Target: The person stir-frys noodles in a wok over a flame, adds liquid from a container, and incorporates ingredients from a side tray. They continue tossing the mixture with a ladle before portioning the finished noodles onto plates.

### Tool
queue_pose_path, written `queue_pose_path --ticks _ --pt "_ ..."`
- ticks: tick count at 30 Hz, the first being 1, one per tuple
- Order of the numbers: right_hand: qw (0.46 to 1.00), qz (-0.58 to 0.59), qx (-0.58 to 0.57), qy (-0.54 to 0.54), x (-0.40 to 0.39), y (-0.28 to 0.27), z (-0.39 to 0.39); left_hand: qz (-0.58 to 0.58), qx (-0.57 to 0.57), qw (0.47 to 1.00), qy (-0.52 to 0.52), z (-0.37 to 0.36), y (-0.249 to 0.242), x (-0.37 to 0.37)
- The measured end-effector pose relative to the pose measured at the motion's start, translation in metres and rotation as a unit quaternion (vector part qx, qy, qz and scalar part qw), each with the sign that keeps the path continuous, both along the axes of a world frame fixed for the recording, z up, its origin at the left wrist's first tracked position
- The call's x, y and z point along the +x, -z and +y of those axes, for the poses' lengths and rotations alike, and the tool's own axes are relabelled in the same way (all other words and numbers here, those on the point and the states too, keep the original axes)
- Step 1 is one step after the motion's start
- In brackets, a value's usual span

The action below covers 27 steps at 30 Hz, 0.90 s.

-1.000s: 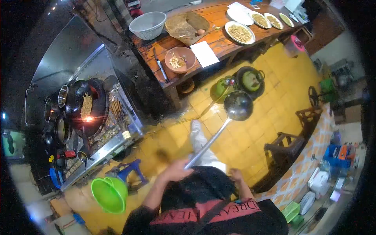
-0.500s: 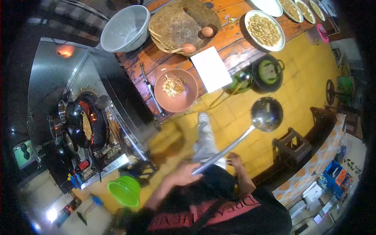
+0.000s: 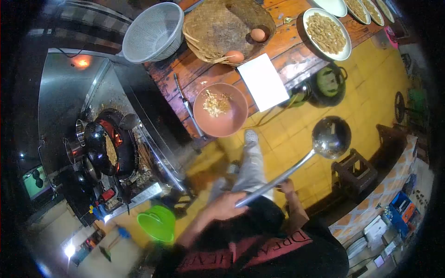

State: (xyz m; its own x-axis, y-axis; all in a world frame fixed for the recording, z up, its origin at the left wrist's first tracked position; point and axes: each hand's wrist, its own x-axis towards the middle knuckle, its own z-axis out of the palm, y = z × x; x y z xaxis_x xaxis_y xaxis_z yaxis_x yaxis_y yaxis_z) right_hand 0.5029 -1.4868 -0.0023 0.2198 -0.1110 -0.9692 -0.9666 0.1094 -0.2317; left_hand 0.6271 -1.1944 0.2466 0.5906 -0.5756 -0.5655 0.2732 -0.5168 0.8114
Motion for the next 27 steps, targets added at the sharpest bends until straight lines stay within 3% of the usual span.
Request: queue_pose_path --ticks 3,6,8,10,12,15,16,18,20,21,22,23,25,26,27 --pt "1.000 -0.015 -0.009 0.008 -0.008 -0.007 0.010 0.015 -0.008 0.999 -0.040 0.023 -0.009 -0.019" --pt "0.999 -0.028 -0.006 0.014 -0.023 -0.013 0.021 -0.053 -0.008 0.995 -0.089 0.063 -0.022 -0.050" --pt "0.999 -0.043 0.003 0.006 -0.042 -0.015 0.026 0.099 0.064 0.967 -0.227 0.096 -0.032 -0.077" --pt "0.997 -0.057 -0.037 0.047 -0.067 -0.015 0.036 0.107 -0.061 0.904 -0.409 0.129 -0.023 -0.114" --pt "0.990 -0.127 -0.063 0.023 -0.128 0.004 0.045 0.081 -0.083 0.796 -0.594 0.172 -0.023 -0.143" --pt "0.941 -0.290 -0.142 -0.104 -0.179 0.021 0.055 -0.036 -0.060 0.767 -0.638 0.238 0.007 -0.156" --pt "0.899 -0.351 -0.237 -0.110 -0.224 0.093 0.044 -0.044 -0.053 0.750 -0.658 0.256 0.007 -0.158" --pt "0.838 -0.361 -0.227 -0.340 -0.240 0.071 0.036 -0.075 -0.021 0.741 -0.667 0.313 0.041 -0.169" --pt "0.932 -0.303 -0.162 -0.116 -0.283 0.081 0.042 -0.078 0.017 0.689 -0.720 0.344 0.049 -0.171" --pt "0.940 -0.282 -0.174 -0.083 -0.302 0.076 0.042 -0.065 0.055 0.679 -0.729 0.348 0.036 -0.167" --pt "0.931 -0.285 -0.196 -0.114 -0.313 0.067 0.040 -0.080 0.081 0.674 -0.729 0.378 0.066 -0.171" --pt "0.903 -0.301 -0.239 -0.191 -0.327 0.062 0.036 -0.088 0.089 0.674 -0.728 0.400 0.089 -0.172" --pt "0.714 -0.379 -0.379 -0.450 -0.349 0.052 0.022 -0.097 0.042 0.682 -0.724 0.440 0.124 -0.167" --pt "0.651 -0.399 -0.427 -0.484 -0.355 0.041 0.018 -0.095 0.000 0.693 -0.714 0.455 0.134 -0.162" --pt "0.876 -0.336 -0.311 -0.151 -0.367 0.041 0.022 -0.082 -0.049 0.682 -0.725 0.441 0.113 -0.162"
